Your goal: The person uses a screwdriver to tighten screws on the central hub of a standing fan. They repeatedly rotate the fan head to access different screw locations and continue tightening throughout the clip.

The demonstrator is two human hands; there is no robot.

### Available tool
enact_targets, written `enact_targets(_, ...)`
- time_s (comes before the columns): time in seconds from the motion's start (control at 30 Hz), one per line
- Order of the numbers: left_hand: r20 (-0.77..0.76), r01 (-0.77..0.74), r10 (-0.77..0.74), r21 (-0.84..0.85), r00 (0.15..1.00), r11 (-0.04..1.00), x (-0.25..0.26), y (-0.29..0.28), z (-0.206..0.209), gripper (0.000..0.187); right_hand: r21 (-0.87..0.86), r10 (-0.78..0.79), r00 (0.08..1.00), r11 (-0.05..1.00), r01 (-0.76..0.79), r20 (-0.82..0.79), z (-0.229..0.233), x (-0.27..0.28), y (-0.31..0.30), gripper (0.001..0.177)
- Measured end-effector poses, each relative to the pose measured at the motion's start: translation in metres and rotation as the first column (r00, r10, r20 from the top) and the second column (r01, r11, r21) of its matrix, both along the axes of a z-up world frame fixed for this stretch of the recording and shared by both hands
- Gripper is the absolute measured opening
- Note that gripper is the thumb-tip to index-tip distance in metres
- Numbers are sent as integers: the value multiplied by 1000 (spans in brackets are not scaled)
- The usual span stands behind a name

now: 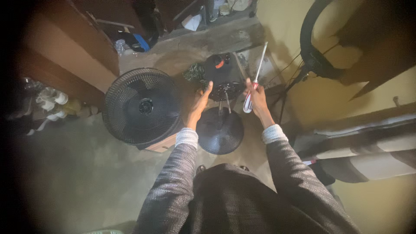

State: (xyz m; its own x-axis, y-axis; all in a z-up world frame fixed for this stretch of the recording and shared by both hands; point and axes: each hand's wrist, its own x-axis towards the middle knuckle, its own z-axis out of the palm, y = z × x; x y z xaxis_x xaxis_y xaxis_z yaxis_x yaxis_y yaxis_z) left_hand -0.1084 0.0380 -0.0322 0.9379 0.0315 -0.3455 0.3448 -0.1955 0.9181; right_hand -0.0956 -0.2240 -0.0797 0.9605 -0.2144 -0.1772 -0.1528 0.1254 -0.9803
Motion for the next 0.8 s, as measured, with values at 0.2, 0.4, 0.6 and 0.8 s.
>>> enact_targets(0.2,129,3,-1,-17,992,1000,4,-15,6,104,-259,75,994,964,-50,85,40,3,12,54)
enact_targets(0.4,179,-144,140,6,974,990,10,-24,-8,103,-235,20,992,972,11,128,56,0,23,50)
enact_targets(0.6,209,-49,33,71,977,996,11,-17,-6,107,-230,34,992,973,-5,123,53,-2,19,52)
enact_targets(0.8,31,-40,44,-120,999,992,0,-9,-2,109,-101,40,983,995,-21,182,47,-5,8,39)
